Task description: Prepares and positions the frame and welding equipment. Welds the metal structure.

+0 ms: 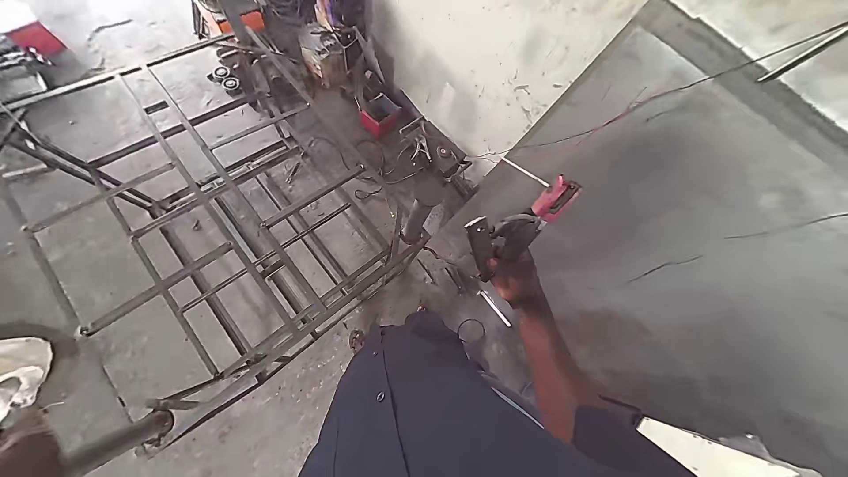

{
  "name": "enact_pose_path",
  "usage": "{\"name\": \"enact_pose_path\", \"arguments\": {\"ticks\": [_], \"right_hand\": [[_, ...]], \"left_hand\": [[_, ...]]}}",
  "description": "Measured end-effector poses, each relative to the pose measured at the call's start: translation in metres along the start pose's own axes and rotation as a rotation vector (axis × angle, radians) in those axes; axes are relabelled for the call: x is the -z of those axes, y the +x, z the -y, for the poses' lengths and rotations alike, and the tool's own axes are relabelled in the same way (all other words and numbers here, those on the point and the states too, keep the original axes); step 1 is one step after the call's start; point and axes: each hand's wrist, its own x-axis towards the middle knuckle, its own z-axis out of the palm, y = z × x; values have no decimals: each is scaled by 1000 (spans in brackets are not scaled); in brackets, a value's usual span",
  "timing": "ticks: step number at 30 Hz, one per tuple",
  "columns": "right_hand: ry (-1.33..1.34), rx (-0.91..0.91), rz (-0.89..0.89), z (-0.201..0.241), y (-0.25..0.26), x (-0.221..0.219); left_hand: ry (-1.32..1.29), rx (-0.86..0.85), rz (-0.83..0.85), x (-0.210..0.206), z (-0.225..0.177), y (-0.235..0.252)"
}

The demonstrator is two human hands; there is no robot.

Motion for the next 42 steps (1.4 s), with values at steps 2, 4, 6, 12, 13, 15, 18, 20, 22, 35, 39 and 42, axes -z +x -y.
{"name": "enact_pose_path", "arguments": {"ticks": [2,4,6,12,13,15,18,20,22,35,39,42], "right_hand": [[12,-24,-24,-4,3,4],[46,-56,-18,-11,6,11],[103,-82,38,-12,12,16],[98,-179,267,-5,42,57],[86,-182,306,-4,47,71],[91,-205,361,-3,54,102],[100,-279,475,-3,70,141],[152,-338,544,-1,78,157],[208,-406,606,3,82,168],[161,-368,500,30,106,160],[9,-368,232,42,108,167],[-105,-304,200,48,101,155]], "left_hand": [[-254,-360,238,-65,-54,-46],[-520,-484,569,-146,-128,-115],[-639,-500,910,-213,-212,-195],[-1027,-445,1424,-317,-354,-334],[-1089,-430,1437,-325,-362,-344],[-1129,-418,1423,-339,-368,-367],[-1102,-429,1357,-351,-378,-399],[-1119,-401,1317,-355,-390,-417],[-1151,-362,1294,-356,-398,-431],[-1088,-544,1003,-321,-421,-431],[-983,-535,881,-310,-424,-415],[-792,-506,833,-312,-429,-420]]}}
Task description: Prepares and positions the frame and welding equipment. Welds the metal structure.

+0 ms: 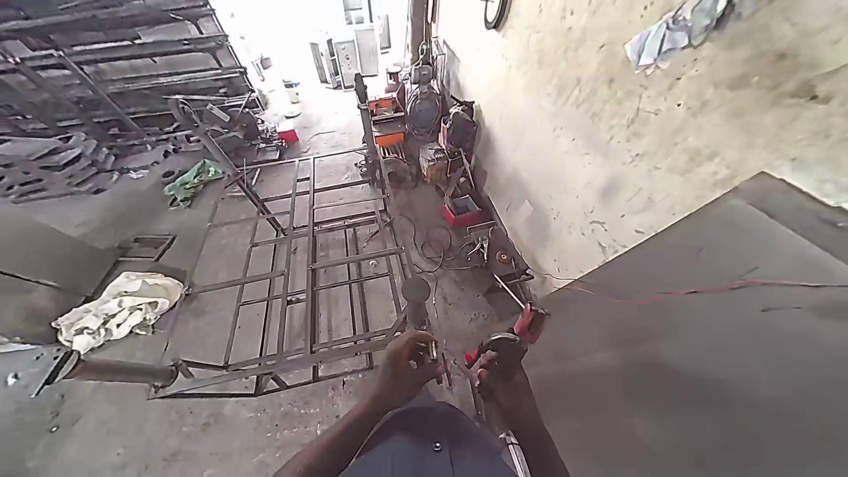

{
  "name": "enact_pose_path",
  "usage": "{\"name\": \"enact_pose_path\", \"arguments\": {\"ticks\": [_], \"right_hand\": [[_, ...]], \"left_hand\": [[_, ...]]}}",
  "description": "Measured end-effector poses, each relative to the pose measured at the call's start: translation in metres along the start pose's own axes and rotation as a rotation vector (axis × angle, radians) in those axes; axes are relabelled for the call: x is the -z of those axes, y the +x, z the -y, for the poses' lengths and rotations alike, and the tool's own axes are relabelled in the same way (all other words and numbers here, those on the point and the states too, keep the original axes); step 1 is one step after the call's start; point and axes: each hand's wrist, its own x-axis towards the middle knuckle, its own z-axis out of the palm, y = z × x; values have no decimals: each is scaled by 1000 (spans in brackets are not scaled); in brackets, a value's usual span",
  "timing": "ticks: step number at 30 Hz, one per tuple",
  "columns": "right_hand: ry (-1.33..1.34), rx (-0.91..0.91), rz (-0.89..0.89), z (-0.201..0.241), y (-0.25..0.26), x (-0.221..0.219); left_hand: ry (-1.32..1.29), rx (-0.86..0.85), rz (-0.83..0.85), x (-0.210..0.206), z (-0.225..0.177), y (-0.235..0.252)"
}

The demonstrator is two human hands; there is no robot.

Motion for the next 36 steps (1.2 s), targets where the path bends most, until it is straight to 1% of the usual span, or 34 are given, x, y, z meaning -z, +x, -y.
{"name": "enact_pose_path", "arguments": {"ticks": [3,6,8,11,14,16,18,20,23,28,33,36], "right_hand": [[-88,37,17,-2,-7,-23],[-131,118,51,-5,-15,-51],[-121,158,52,-4,-19,-61],[-140,167,35,-1,-25,-70],[-208,162,1,0,-32,-78],[-260,168,-24,-4,-35,-79],[-293,154,-33,-11,-34,-77],[-306,96,-16,-14,-34,-72],[-216,84,77,-7,-29,-63],[-187,99,176,13,-15,-32],[-254,58,181,24,-6,5],[-143,52,206,25,-1,21]], "left_hand": [[67,61,39,-11,-5,7],[192,61,85,-4,-13,11],[228,58,124,4,-15,12],[176,66,152,15,-13,10],[33,98,142,19,-12,5],[-28,89,144,19,-8,3],[-28,78,138,20,-5,1],[-22,97,119,18,-6,0],[-16,84,68,6,-6,4],[1,75,25,-23,-10,14],[-22,71,77,-52,-14,21],[2,41,59,-67,-17,22]]}}
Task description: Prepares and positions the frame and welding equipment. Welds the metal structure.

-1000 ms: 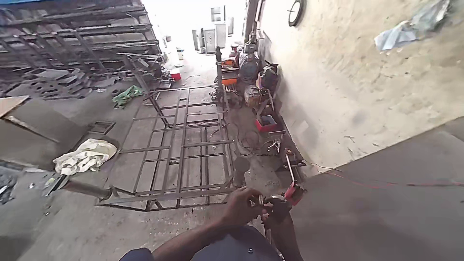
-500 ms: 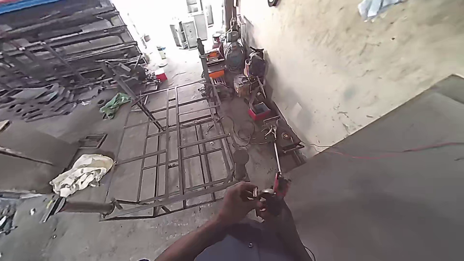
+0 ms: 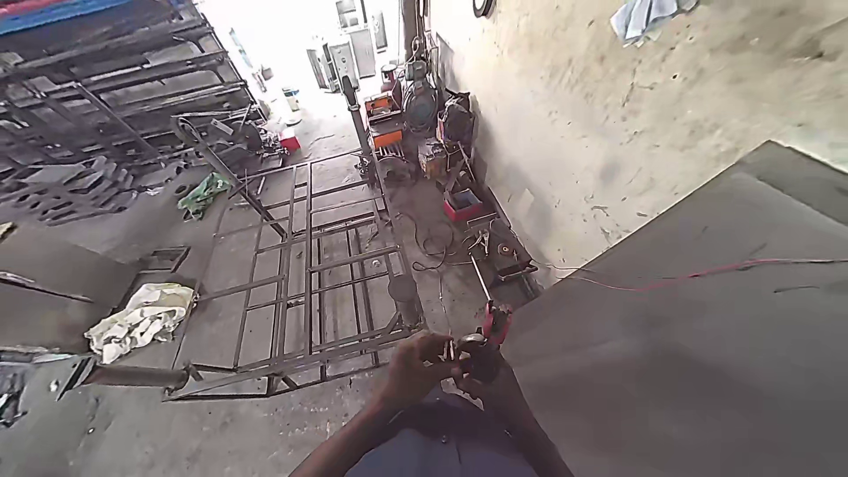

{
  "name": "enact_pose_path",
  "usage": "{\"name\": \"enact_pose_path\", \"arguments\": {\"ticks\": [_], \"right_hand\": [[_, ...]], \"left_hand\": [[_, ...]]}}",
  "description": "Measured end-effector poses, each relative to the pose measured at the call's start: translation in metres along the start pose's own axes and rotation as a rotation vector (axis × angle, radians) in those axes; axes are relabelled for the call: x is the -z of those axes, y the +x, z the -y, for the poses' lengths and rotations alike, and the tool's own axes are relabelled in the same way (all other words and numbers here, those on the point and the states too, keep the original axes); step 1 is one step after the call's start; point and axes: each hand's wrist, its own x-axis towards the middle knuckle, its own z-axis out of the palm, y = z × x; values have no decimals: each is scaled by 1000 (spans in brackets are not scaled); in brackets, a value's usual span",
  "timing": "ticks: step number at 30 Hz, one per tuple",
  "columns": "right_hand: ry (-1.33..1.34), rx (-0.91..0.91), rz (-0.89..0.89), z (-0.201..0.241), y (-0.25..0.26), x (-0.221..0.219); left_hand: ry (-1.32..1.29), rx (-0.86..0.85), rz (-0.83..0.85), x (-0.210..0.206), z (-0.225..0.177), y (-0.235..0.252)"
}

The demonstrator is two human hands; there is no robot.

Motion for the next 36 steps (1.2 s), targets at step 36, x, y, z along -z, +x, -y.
{"name": "enact_pose_path", "arguments": {"ticks": [36], "right_hand": [[-47,63,-82,5,4,5]], "left_hand": [[-538,4,21,35,46,-13]]}}
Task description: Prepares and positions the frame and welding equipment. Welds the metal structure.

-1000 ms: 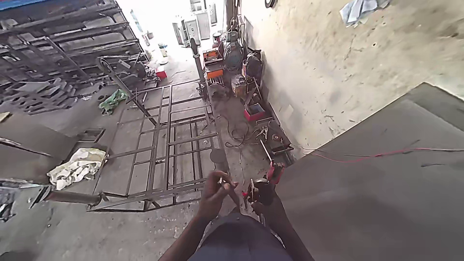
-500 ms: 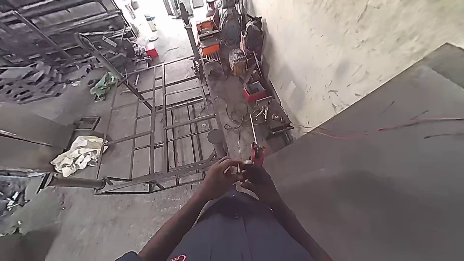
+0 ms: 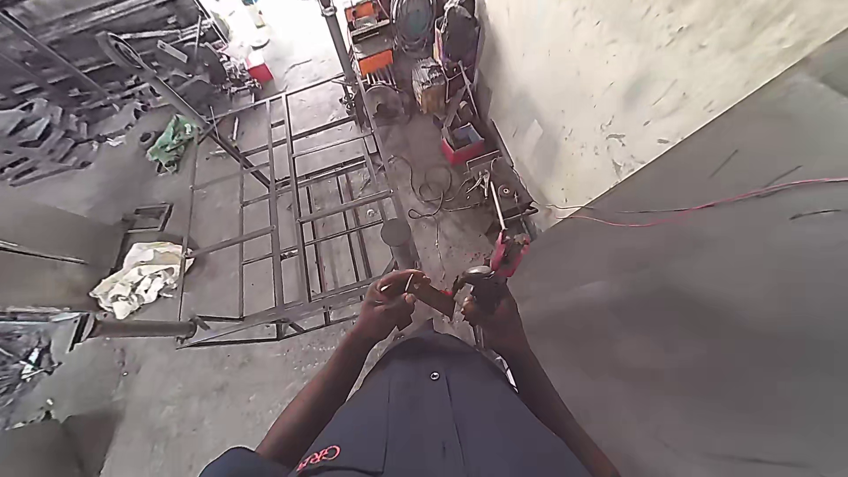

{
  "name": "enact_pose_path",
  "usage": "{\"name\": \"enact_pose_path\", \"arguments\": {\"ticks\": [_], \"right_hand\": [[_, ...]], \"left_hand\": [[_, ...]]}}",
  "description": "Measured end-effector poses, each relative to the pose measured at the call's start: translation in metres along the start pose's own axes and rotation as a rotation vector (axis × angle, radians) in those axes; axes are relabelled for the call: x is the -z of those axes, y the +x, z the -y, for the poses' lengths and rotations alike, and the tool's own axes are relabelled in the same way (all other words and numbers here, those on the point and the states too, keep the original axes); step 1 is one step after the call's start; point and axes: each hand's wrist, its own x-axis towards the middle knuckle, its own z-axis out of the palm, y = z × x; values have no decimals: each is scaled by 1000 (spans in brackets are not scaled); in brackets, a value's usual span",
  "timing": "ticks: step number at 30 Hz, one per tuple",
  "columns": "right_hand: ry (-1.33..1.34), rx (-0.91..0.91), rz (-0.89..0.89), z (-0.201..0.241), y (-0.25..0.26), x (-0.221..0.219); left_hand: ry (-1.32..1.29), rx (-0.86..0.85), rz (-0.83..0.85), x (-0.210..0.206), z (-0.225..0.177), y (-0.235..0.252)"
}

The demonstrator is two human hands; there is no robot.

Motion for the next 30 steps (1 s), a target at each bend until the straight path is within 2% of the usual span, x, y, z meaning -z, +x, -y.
{"name": "enact_pose_path", "arguments": {"ticks": [8,10,12,14,16,18,23,30], "right_hand": [[73,24,-133,-2,-11,21],[73,36,-144,0,-16,25],[85,76,-138,-1,-20,31],[49,105,-130,-3,-23,37],[18,116,-116,-5,-24,41],[6,93,-109,-10,-26,42],[-78,34,-176,-10,-32,36],[-308,-1,-228,-19,-36,32]], "left_hand": [[-89,5,-86,15,-3,-3],[-44,5,-111,21,-4,-1],[145,9,-167,27,-12,4],[457,14,-235,30,-26,15],[737,-5,-255,34,-39,30],[912,-38,-266,43,-41,48],[1019,-62,-306,64,-32,94],[1152,97,-327,73,-17,133]]}}
